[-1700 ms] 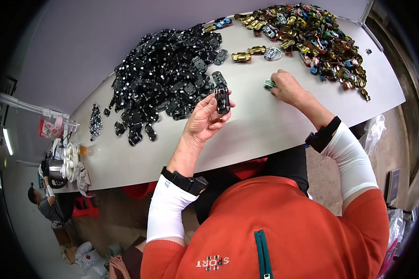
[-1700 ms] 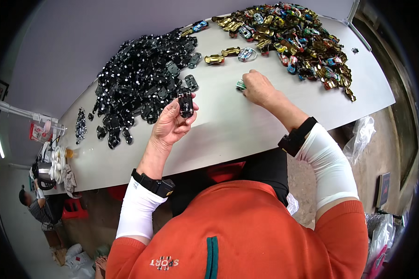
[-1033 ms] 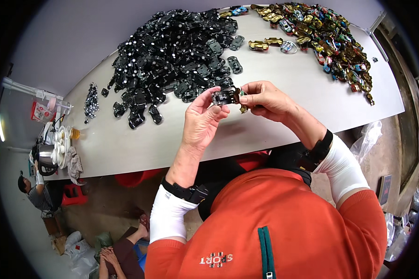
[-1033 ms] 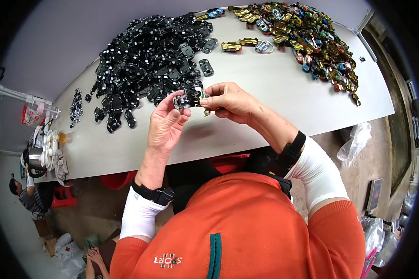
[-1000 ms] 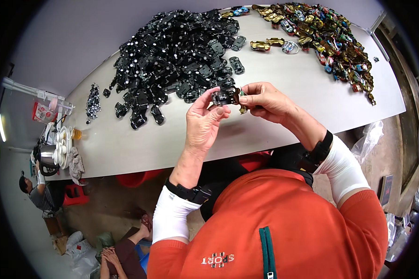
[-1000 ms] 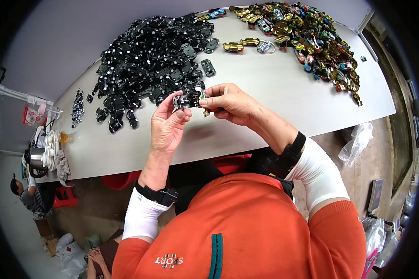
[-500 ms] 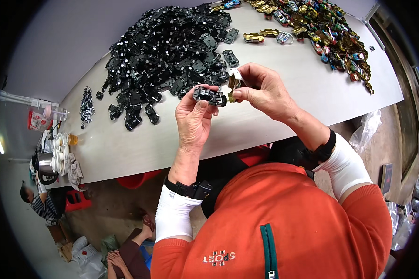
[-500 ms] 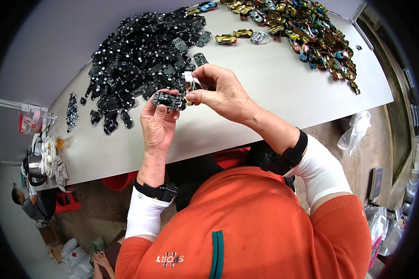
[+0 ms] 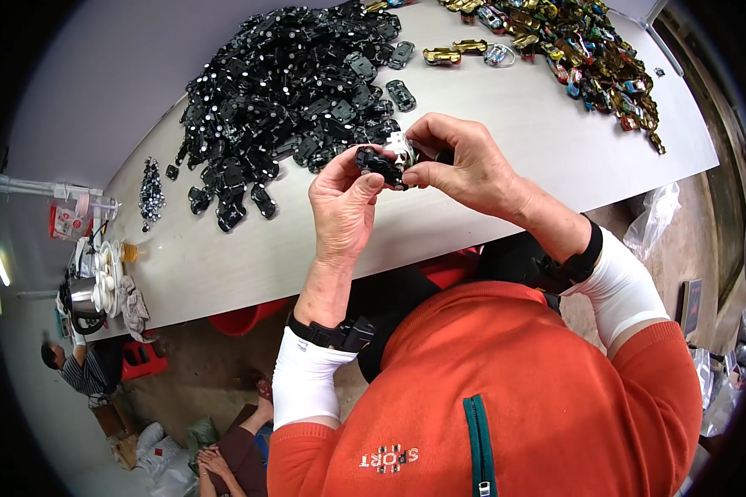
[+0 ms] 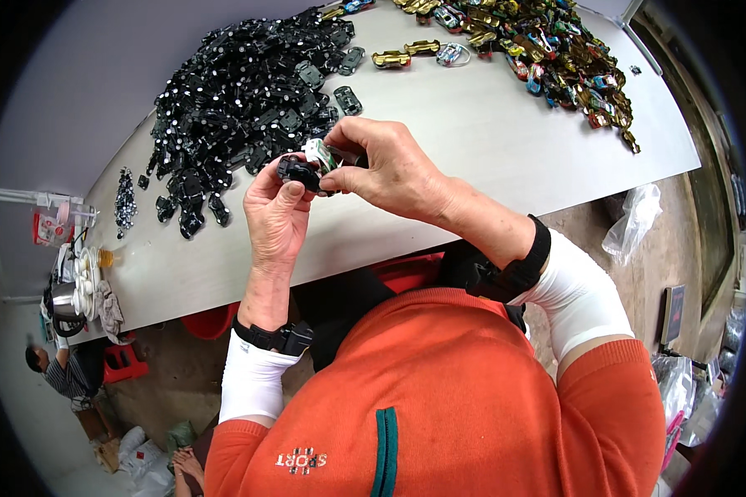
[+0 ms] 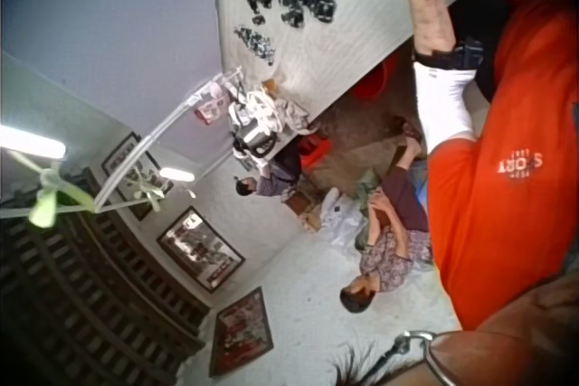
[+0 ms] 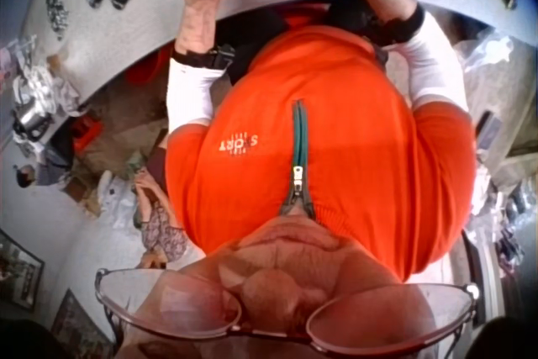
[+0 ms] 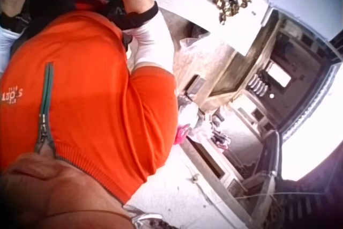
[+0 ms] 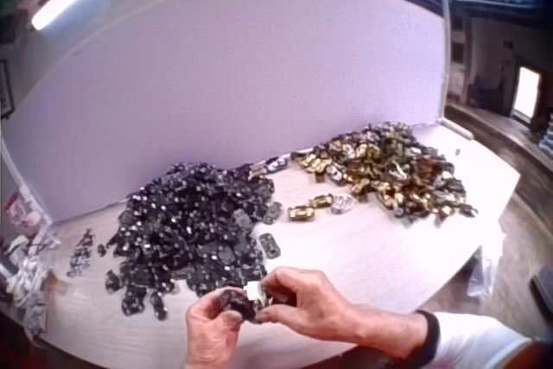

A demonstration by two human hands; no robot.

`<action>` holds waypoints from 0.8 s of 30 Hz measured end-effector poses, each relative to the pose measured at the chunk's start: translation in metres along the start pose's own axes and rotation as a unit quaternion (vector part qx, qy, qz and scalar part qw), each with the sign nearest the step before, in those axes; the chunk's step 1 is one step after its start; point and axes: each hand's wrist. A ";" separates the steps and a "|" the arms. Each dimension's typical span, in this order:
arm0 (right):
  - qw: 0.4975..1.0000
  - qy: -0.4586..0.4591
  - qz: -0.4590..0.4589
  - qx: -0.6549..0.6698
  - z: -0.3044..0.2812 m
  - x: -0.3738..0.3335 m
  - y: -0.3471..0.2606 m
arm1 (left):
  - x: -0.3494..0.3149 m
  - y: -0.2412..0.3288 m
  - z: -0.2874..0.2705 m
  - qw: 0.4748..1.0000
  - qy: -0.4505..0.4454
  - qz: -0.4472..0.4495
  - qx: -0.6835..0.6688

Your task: The person assembles miniature toy cars by hand at a table. They pick up a black car body and a colored chassis, align them, and press them together to form a complete unit. The person repeats this process with multiple cars, handling them one at a time and placing the finished units into a pile on the right side of the table.

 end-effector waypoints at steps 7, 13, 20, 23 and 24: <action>0.992 0.000 -0.114 -0.050 0.005 -0.002 -0.012 | -0.003 0.005 0.003 0.999 -0.017 0.008 0.029; 0.970 -0.041 -0.171 -0.169 0.006 -0.003 -0.017 | -0.005 0.009 0.007 0.999 -0.024 0.013 -0.020; 0.971 -0.045 -0.165 -0.169 0.008 0.002 -0.030 | 0.001 0.002 -0.004 0.995 -0.065 -0.031 -0.072; 0.982 -0.052 -0.116 -0.141 0.007 0.004 -0.032 | 0.003 -0.001 -0.009 0.988 -0.093 -0.064 -0.102; 0.983 -0.058 -0.104 -0.138 0.006 0.004 -0.031 | 0.003 -0.001 -0.008 0.989 -0.096 -0.061 -0.096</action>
Point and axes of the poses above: each hand's wrist, its own x-axis towards the middle knuckle, its own z-axis out of the palm, y = z × x, and after that the axes turned 10 degrees about x, right-handed
